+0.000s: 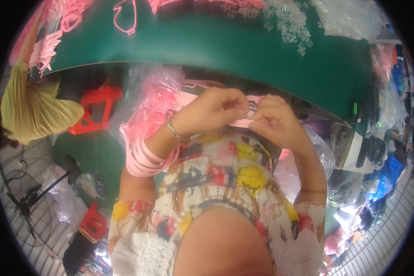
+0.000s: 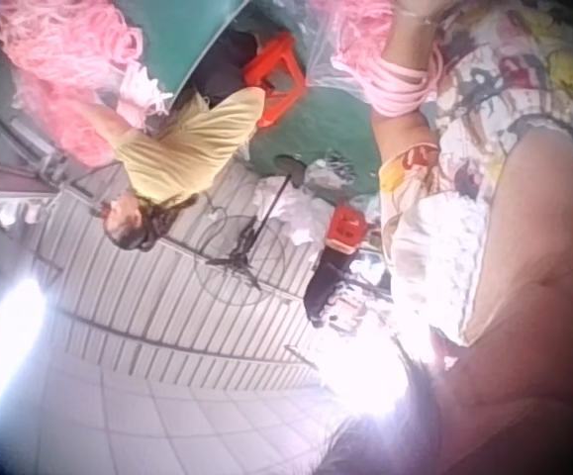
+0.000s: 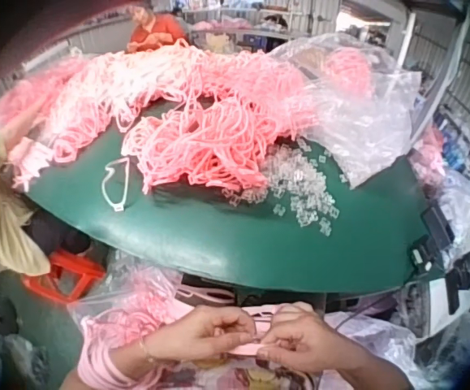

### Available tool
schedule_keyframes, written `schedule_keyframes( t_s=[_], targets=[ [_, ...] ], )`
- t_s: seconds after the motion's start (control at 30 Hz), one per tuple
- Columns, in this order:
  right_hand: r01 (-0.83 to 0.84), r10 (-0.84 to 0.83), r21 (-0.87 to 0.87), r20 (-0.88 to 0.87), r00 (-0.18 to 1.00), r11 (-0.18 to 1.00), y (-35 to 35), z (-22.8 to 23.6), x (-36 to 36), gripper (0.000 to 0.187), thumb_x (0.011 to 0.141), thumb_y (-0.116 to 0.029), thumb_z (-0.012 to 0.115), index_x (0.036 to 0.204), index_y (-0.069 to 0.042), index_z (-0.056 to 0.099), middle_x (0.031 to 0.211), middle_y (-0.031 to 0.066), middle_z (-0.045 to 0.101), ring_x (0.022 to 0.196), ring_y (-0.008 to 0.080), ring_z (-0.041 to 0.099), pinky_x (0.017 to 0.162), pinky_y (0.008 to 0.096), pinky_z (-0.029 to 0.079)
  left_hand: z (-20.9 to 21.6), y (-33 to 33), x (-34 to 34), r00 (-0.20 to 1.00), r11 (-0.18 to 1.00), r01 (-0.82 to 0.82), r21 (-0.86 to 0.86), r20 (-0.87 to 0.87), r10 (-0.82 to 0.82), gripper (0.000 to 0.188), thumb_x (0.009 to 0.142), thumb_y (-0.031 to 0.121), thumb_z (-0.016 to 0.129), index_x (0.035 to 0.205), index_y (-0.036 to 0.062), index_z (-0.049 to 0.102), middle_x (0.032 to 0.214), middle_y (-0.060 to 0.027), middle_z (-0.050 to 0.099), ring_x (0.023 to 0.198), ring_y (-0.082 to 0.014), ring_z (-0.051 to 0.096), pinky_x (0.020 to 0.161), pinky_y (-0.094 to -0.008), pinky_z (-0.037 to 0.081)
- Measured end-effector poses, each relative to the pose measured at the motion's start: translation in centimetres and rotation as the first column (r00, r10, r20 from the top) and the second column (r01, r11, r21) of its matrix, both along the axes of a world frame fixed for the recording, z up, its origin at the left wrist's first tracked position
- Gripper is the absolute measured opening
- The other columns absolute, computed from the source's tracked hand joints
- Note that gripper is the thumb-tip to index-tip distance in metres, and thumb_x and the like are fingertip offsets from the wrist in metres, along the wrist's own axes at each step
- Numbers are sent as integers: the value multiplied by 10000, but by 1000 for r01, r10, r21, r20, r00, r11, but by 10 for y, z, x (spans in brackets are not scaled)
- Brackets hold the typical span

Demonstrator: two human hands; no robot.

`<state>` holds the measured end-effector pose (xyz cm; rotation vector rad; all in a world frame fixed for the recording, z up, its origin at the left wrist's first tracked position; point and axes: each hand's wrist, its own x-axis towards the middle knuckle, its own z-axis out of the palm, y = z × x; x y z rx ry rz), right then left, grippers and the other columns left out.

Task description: The person assembles pink plastic hangers by hand at a green workbench. They repeatedly pick up a hanger frame, insert a small clear plastic clip into the hook, and place the finished hanger into a pile.

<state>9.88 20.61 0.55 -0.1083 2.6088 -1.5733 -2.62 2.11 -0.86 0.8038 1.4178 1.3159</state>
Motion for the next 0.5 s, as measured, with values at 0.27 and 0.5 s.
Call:
schedule_keyframes(
  t_s=[0.27,0.5],
  targets=[
    [-34,34,2,-37,999,999,-2,0,0,84,739,-147,689,706,-84,644,672,6,538,708,180,498,821,347,340,6,-3,9,964,994,-98,51,-244,107,101,822,41,634,910,0,662,846,-66,658,782,-131,591,715,-269,478],
    [-31,31,-20,-12,999,999,-2,1,0,79,740,-144,675,711,-78,644,666,14,537,716,191,499,812,357,348,3,-5,12,923,988,-66,137,-369,112,135,757,-7,636,886,-7,674,855,-106,669,760,-208,629,690,-303,495]
  ],
)
